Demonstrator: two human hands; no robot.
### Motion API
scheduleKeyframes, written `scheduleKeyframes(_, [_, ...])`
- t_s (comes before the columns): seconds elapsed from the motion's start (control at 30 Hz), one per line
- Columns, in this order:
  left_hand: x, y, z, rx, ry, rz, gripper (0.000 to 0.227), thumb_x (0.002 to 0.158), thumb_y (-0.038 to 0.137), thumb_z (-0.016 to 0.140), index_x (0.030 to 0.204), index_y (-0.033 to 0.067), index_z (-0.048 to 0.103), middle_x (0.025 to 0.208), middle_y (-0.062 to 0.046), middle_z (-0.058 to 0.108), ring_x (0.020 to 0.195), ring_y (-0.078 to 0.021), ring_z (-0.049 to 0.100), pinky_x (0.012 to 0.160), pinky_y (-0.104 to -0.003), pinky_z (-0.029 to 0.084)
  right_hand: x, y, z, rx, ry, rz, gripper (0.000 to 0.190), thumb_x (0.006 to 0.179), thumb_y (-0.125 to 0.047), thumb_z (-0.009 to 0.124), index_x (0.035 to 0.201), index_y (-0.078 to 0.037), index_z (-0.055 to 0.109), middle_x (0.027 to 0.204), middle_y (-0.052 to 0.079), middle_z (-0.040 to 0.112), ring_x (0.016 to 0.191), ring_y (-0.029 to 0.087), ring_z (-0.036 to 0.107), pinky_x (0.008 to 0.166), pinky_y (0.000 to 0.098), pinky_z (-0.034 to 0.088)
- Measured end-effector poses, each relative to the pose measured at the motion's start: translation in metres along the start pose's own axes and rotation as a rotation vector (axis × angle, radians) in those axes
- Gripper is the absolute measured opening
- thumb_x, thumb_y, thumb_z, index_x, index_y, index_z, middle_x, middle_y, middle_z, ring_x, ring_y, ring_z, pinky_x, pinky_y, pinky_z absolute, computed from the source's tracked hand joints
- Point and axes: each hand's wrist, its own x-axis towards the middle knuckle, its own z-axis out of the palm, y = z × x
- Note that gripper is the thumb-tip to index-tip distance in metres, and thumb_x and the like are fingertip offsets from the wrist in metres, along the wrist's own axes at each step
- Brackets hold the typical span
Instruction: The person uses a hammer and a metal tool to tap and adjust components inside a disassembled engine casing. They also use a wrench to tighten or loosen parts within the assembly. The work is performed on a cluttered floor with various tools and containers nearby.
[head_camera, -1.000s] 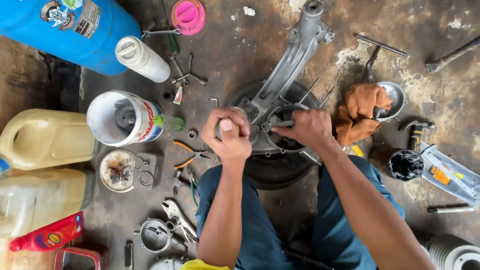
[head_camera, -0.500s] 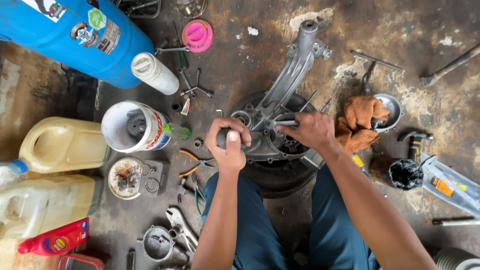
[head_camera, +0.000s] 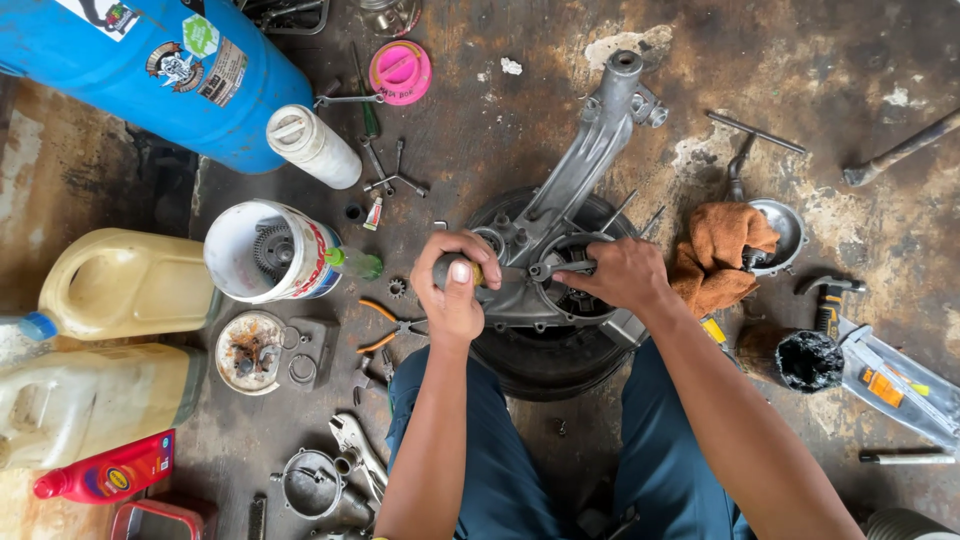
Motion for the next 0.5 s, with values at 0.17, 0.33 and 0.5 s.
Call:
scheduleKeyframes(0.17, [0.000,-0.003,-0.002,-0.022,-0.014,0.024,0.039,0.103,0.030,0.057,0.079,-0.0009,0.057,0.054,-0.010,0.056,0.043,-0.0130,0.052,0.041,-0.023,0.044,0.004,0.006,0.011,0.030,0.012,0.007,0.063,0.088,-0.072,0.064,0.085,-0.010,0.078,0.062,0.011,0.067,0.063,0.034,0.070,0.064,0.0490,0.057])
scheduleKeyframes(0.33, [-0.001,-0.004,-0.001,-0.024,0.001,0.040,0.038,0.103,0.029,0.057,0.078,-0.0006,0.056,0.053,-0.010,0.055,0.041,-0.0142,0.052,0.040,-0.024,0.044,0.004,0.007,0.021,0.032,0.016,0.027,0.065,0.084,-0.076,0.064,0.080,-0.013,0.076,0.062,0.011,0.068,0.063,0.033,0.071,0.062,0.0477,0.058])
scheduleKeyframes(0.5, [0.003,0.002,0.005,-0.040,-0.049,0.042,0.036,0.099,0.025,0.062,0.079,-0.0047,0.061,0.058,-0.014,0.060,0.049,-0.0199,0.060,0.047,-0.028,0.051,0.003,0.008,0.029,-0.002,0.065,0.056,0.067,0.080,-0.078,0.063,0.077,-0.013,0.074,0.062,0.013,0.068,0.066,0.037,0.072,0.064,0.0486,0.058])
